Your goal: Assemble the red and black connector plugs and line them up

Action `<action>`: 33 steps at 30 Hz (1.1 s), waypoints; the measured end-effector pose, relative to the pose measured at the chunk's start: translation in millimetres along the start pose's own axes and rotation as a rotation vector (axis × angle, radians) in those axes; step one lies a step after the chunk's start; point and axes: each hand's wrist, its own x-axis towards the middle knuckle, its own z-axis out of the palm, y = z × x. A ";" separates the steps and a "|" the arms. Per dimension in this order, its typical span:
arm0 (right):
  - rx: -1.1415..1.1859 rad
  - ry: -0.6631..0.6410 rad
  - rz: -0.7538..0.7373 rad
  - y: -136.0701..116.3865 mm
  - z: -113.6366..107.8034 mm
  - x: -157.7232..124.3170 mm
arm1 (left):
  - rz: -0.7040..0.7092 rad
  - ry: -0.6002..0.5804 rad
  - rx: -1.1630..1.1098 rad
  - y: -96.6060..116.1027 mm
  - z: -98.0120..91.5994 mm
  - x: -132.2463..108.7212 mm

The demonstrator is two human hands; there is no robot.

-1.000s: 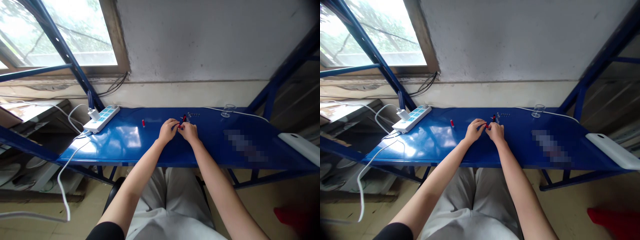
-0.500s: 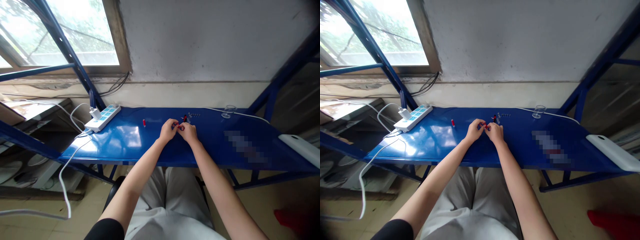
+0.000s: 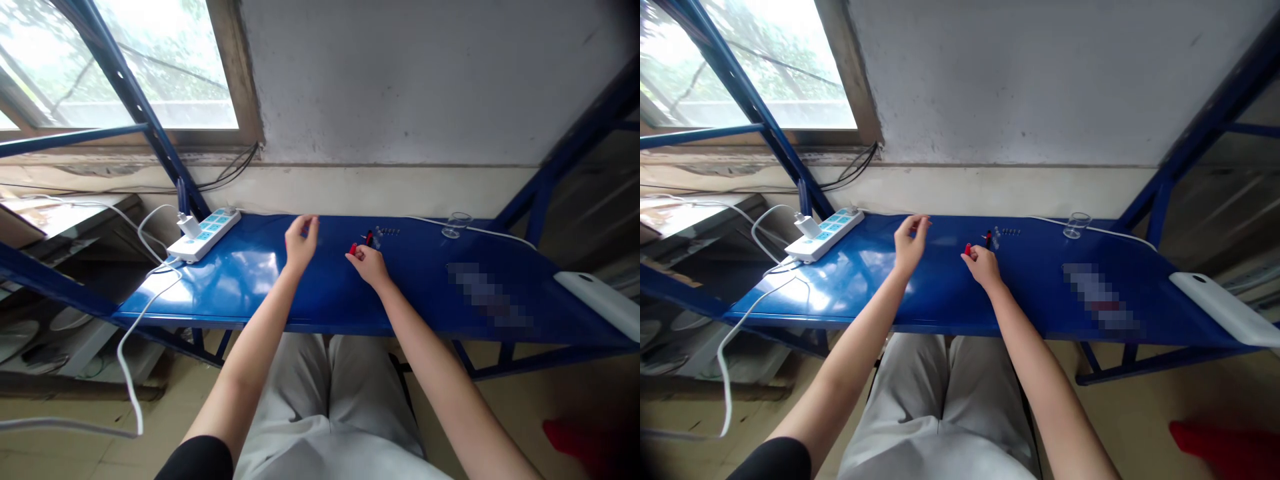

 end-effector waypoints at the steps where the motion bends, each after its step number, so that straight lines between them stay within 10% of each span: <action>1: 0.050 -0.029 -0.005 -2.3 4.1 1.7 | -0.016 0.051 -0.008 -2.3 -10.2 5.4; 18: 0.030 -0.383 -0.067 -87.9 90.8 51.4 | -0.624 0.556 -0.387 -51.3 -58.3 -0.9; 33: -0.029 -0.363 -0.066 -78.7 105.9 54.8 | -0.784 0.585 -0.520 -44.6 -61.2 -1.2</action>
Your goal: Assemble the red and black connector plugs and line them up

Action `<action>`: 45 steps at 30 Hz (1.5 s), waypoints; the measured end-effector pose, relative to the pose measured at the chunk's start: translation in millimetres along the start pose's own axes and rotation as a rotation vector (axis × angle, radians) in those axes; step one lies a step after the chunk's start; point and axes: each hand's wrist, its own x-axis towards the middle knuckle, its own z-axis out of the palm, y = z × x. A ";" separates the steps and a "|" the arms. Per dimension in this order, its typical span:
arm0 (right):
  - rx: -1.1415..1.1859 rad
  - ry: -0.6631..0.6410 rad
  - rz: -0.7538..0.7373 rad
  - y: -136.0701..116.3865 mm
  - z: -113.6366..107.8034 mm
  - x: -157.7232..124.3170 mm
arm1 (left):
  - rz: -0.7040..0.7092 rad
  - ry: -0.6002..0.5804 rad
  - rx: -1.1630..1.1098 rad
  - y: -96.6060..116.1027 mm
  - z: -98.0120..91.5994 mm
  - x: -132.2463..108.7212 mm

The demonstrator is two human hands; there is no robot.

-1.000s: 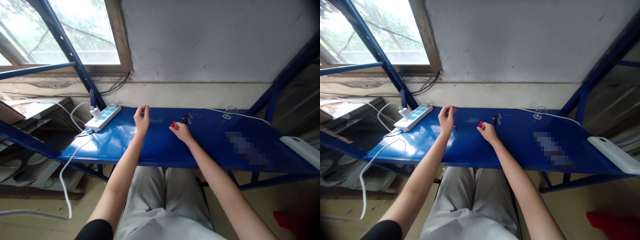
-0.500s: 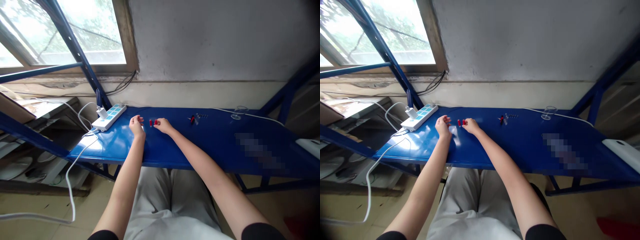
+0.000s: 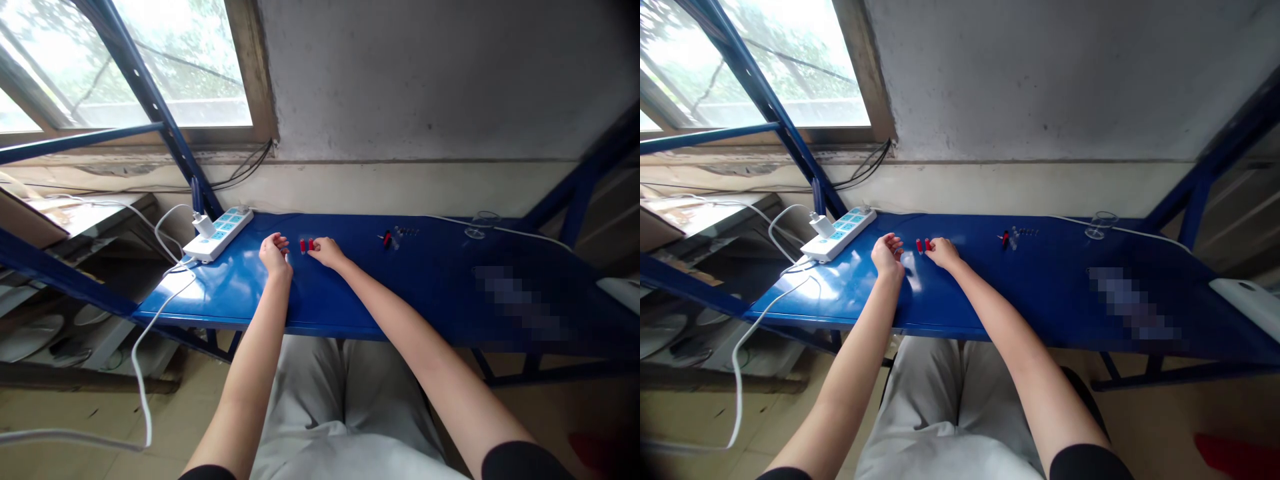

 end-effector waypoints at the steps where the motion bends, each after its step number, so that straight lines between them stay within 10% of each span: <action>1: 0.002 0.002 -0.002 0.1 0.4 0.4 | 0.000 -0.002 0.004 -0.1 -0.1 0.3; 24: 0.064 -0.062 0.046 -4.4 -17.1 -4.9 | 0.001 -0.018 0.015 -0.4 0.1 0.9; 29: 0.139 0.226 -0.082 -0.6 -61.4 -38.0 | 0.159 -0.049 0.075 -1.6 1.4 -4.3; 32: 0.072 0.606 -0.107 17.0 -91.9 -64.6 | 0.448 -0.221 0.234 -5.4 4.1 -26.3; 37: -0.018 1.027 0.141 70.3 -127.6 -90.3 | 0.777 -0.953 0.659 -18.4 22.0 -76.8; 40: -0.062 0.994 0.363 94.6 -137.4 -92.1 | 0.865 -1.243 0.947 -30.8 43.5 -95.0; 45: -0.165 0.509 0.655 110.8 -136.5 -88.8 | 0.850 -1.131 1.354 -60.8 76.9 -103.2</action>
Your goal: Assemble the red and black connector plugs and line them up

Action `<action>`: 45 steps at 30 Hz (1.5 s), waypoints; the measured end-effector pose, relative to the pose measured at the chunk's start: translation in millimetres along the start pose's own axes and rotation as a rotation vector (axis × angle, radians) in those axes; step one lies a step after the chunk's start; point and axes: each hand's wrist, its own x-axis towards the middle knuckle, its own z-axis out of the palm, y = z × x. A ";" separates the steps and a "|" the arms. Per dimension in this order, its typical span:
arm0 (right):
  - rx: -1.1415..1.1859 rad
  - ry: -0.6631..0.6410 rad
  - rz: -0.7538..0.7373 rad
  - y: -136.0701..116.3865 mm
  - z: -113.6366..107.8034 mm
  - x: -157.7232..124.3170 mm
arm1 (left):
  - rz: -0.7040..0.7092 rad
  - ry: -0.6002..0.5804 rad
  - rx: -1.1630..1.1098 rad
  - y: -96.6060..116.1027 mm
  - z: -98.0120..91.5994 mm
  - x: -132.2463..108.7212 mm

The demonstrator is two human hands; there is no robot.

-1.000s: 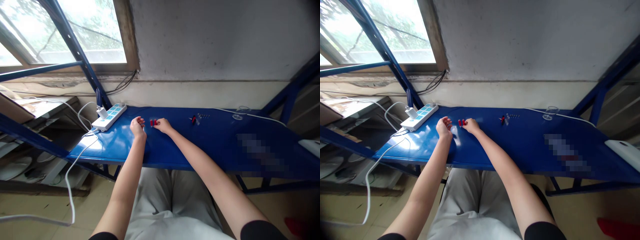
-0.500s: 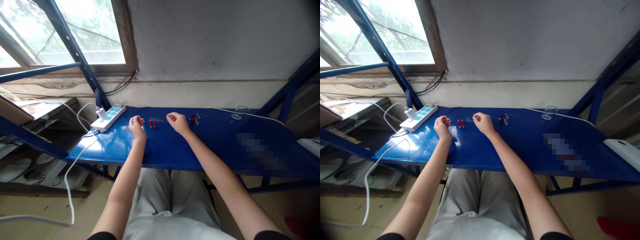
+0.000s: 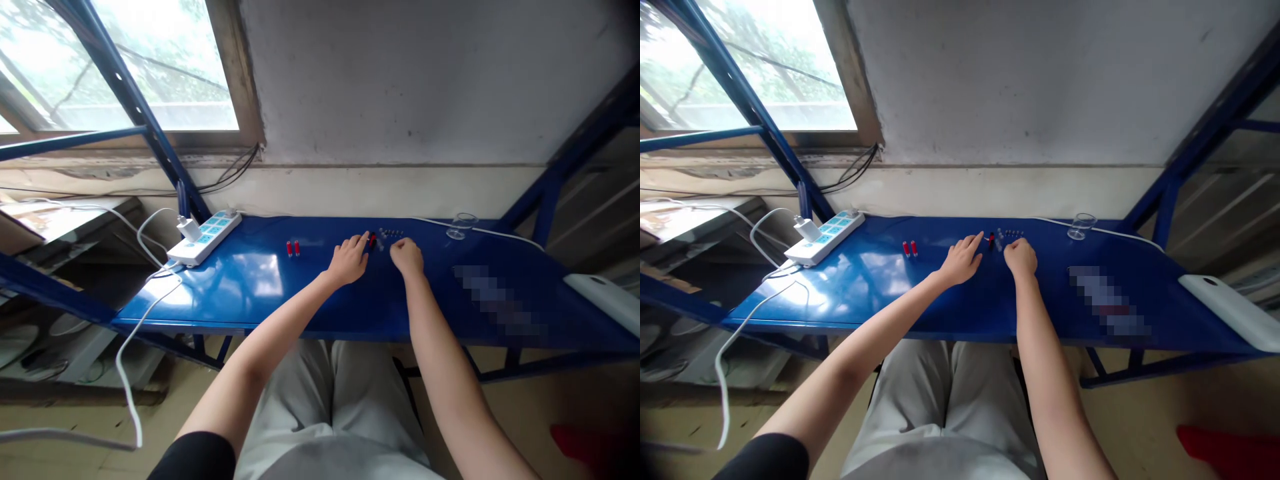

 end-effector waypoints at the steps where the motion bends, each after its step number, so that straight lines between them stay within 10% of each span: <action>1: -0.041 -0.053 -0.003 1.3 2.5 0.4 | -0.018 -0.011 0.028 1.2 5.0 4.8; 13: -0.184 -0.081 -0.087 3.8 16.8 -2.9 | 0.036 -0.037 0.226 7.5 33.7 28.4; 35: -0.129 -0.058 -0.077 -2.2 26.1 -1.0 | -0.088 0.335 -0.212 -28.2 7.1 2.1; 45: -0.123 -0.169 -0.549 -20.0 25.4 -29.5 | -0.108 0.452 -0.325 -33.5 10.3 -6.4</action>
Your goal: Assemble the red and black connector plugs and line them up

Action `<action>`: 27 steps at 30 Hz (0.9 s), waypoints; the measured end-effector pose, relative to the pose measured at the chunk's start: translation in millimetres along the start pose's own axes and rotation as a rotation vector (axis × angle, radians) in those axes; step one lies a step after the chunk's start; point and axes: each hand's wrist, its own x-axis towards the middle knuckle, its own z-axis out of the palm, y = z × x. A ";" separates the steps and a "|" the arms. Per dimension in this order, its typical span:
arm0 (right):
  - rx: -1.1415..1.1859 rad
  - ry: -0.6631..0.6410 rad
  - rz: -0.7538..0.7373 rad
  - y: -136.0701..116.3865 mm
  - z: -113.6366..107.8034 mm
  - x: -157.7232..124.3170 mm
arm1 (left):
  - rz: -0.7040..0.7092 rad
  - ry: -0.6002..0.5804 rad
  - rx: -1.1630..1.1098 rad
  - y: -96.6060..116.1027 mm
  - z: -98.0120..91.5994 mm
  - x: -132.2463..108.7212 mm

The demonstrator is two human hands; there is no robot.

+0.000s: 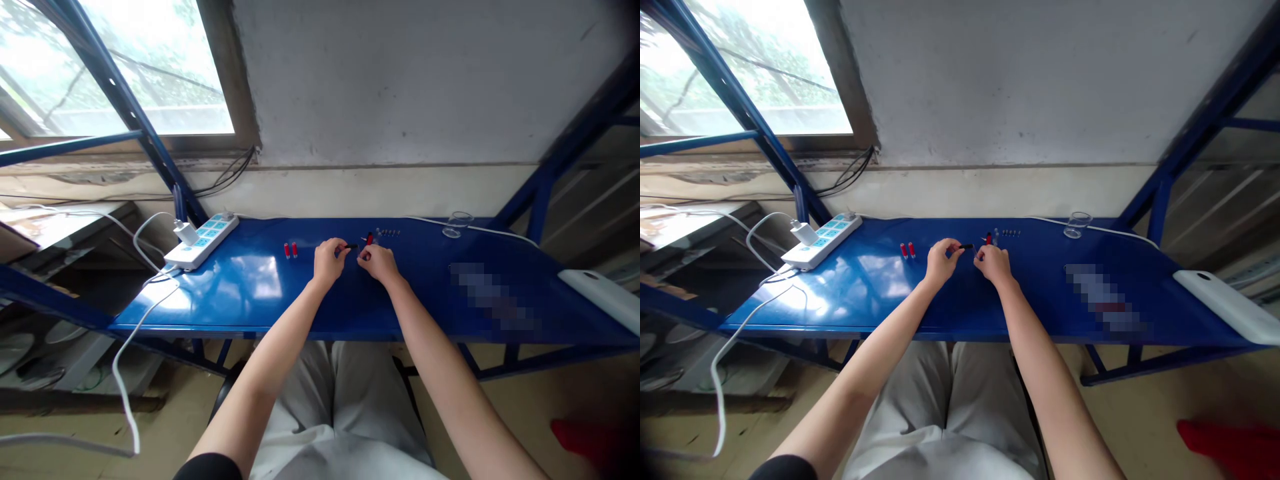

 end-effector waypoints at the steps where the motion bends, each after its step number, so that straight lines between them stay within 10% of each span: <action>1: 0.003 0.003 -0.013 -1.2 0.2 -0.7 | -0.002 0.013 -0.006 -0.8 -0.3 0.1; 27: 0.062 0.119 -0.166 -4.4 3.6 -1.4 | 0.078 -0.048 -0.097 -0.2 2.2 -1.8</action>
